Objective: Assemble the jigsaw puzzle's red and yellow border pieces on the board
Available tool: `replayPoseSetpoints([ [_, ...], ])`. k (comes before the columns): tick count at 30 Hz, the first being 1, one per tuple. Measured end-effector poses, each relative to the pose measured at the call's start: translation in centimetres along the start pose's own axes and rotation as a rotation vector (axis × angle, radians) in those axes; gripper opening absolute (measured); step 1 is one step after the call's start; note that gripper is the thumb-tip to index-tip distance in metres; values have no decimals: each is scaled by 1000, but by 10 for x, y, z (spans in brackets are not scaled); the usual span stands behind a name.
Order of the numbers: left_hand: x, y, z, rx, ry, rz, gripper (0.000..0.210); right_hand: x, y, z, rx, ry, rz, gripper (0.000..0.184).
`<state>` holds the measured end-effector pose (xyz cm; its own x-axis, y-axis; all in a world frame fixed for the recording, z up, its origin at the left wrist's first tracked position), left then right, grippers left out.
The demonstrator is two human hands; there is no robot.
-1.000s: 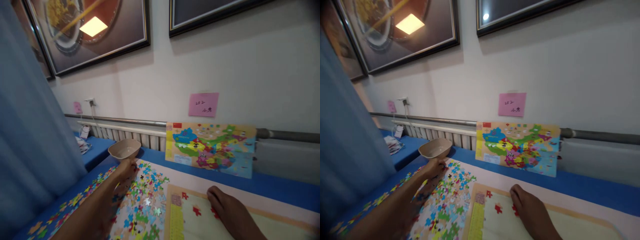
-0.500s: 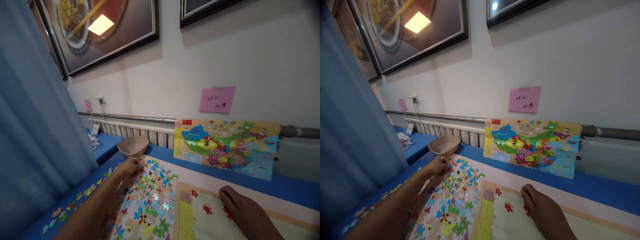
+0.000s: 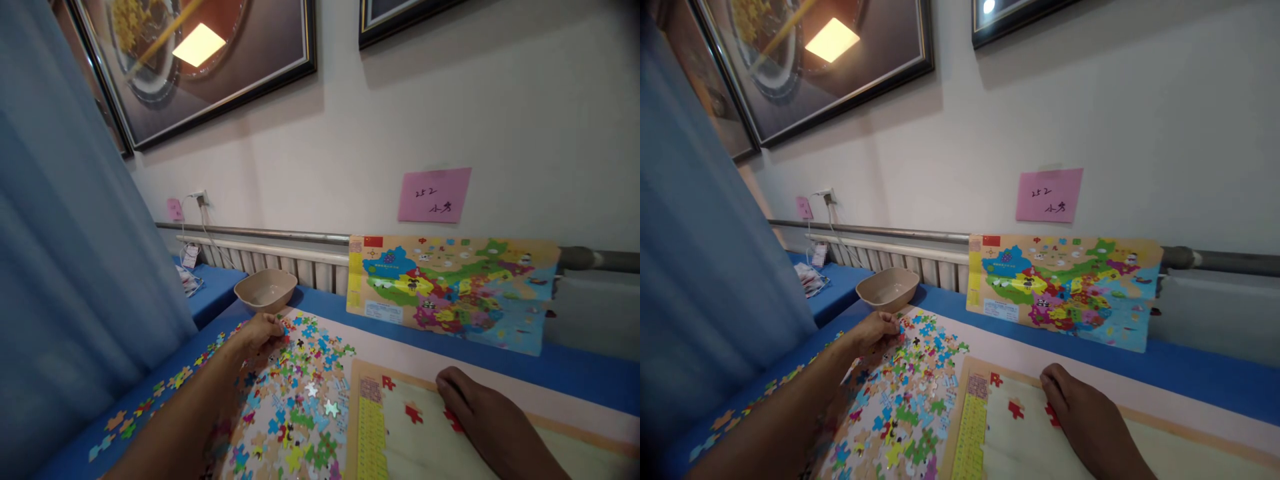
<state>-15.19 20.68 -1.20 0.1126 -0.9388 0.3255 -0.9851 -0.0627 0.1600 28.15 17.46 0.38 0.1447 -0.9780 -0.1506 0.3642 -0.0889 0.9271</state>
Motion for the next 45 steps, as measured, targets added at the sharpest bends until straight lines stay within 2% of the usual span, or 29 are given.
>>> replayPoseSetpoints([
  [6, 1, -4, 1, -26, 17, 22, 16, 2, 2, 3, 8, 10, 3, 34],
  [10, -1, 0, 1, -152, 6, 13, 20, 2, 3, 3, 8, 13, -4, 35],
  [15, -15, 5, -1, -339, -12, -55, 21, 0, 3, 2, -2, 16, -17, 35],
  [21, -40, -10, -25, -537, -147, -137, 20, 0, 0, 0, 17, -8, 17, 37],
  [25, -46, -23, -36, -688, -192, -133, 21, 1, -1, 2, 7, 4, 24, 37],
  [29, -49, -26, -40, -798, -211, -120, 19, 1, -1, 1, 16, 1, 31, 36],
  [34, -45, -11, -38, -846, -221, -137, 21, 1, -1, 1, 20, -3, 25, 35],
  [39, -29, 7, -36, -915, -226, -159, 17, 1, 0, 1, 22, -6, 10, 35],
  [42, -17, 5, -40, -945, -260, -140, 16, 0, 1, 2, 22, -3, 11, 36],
  [45, -9, -6, -49, -978, -326, -110, 17, 0, 0, 2, 26, -6, 21, 37],
])
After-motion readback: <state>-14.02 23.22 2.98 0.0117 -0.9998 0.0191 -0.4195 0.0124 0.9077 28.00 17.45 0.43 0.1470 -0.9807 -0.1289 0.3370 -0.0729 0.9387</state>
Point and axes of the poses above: each hand's wrist, its own x-axis away from the middle knuckle, its own y-axis out of the back of the hand, z = x × y, the point moved 9 cm from there along -x, towards the middle knuckle, and after that the axes turned 7 degrees about x, right-handed, at the moved point
